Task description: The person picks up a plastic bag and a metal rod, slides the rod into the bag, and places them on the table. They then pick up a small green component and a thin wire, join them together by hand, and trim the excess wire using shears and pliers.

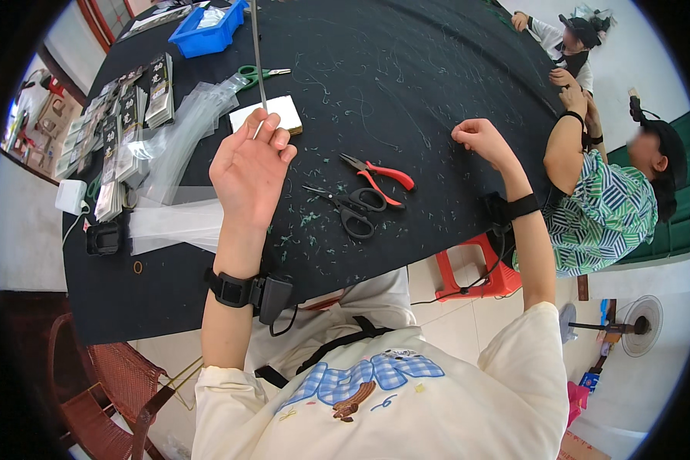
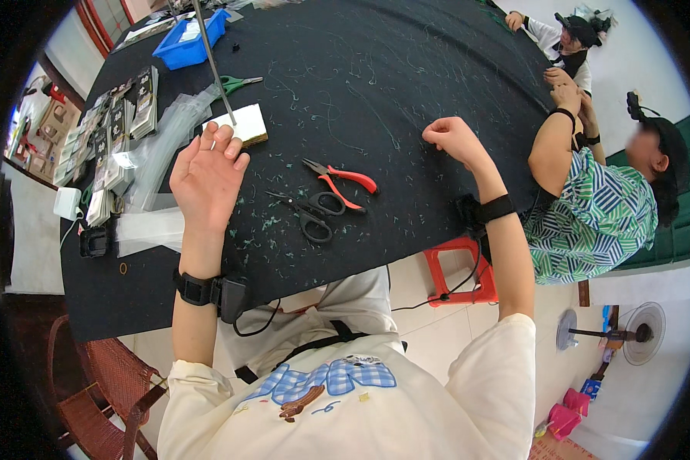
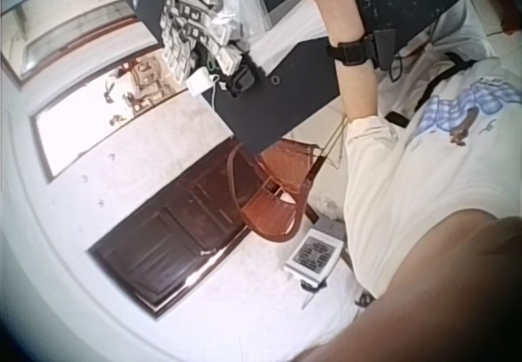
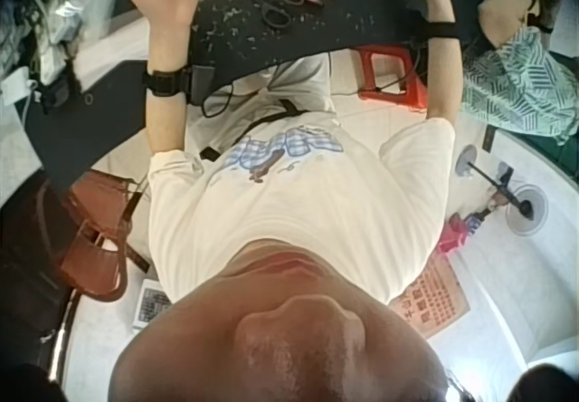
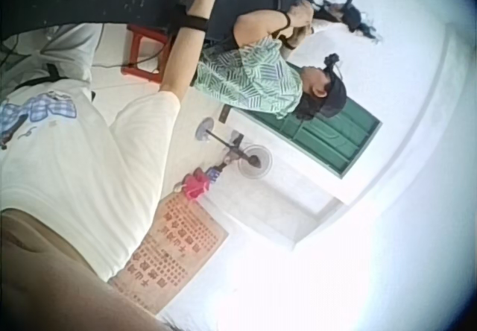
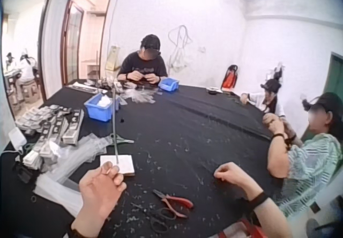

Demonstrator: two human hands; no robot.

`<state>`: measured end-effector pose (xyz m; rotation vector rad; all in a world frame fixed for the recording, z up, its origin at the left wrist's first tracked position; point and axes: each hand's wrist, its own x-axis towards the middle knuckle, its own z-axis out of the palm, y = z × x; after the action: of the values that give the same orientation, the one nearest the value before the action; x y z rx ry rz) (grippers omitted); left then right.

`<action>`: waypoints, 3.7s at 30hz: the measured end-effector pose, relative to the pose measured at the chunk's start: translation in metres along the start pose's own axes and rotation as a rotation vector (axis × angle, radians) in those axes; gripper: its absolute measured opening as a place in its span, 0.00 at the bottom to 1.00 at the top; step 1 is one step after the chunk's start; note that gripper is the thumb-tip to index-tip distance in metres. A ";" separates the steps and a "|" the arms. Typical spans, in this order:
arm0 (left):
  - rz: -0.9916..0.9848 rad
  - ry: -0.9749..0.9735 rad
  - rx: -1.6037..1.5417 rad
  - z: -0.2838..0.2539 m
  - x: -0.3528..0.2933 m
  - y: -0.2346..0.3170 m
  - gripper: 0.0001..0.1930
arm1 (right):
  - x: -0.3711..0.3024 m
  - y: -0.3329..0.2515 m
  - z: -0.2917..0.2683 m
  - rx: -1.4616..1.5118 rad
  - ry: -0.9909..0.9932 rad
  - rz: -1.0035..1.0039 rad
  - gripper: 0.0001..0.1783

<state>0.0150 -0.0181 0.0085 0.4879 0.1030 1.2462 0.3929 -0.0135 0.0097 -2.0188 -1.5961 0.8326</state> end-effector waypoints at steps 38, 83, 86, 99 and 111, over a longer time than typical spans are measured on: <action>-0.009 -0.012 0.008 -0.001 -0.001 0.000 0.12 | 0.031 -0.009 0.010 -0.321 -0.083 -0.090 0.12; -0.072 -0.118 0.965 0.075 -0.070 -0.017 0.09 | -0.132 -0.174 0.058 0.976 -0.456 -0.335 0.10; -0.056 -0.100 0.997 0.075 -0.072 -0.017 0.08 | -0.134 -0.175 0.059 0.972 -0.447 -0.335 0.10; 0.022 -0.081 1.015 0.076 -0.076 -0.019 0.06 | -0.137 -0.174 0.063 0.925 -0.430 -0.349 0.11; 0.034 -0.097 1.039 0.074 -0.073 -0.019 0.06 | -0.134 -0.174 0.065 0.934 -0.439 -0.333 0.11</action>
<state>0.0329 -0.1124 0.0532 1.4426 0.6785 1.1295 0.2037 -0.1035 0.1025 -0.9296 -1.2950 1.5700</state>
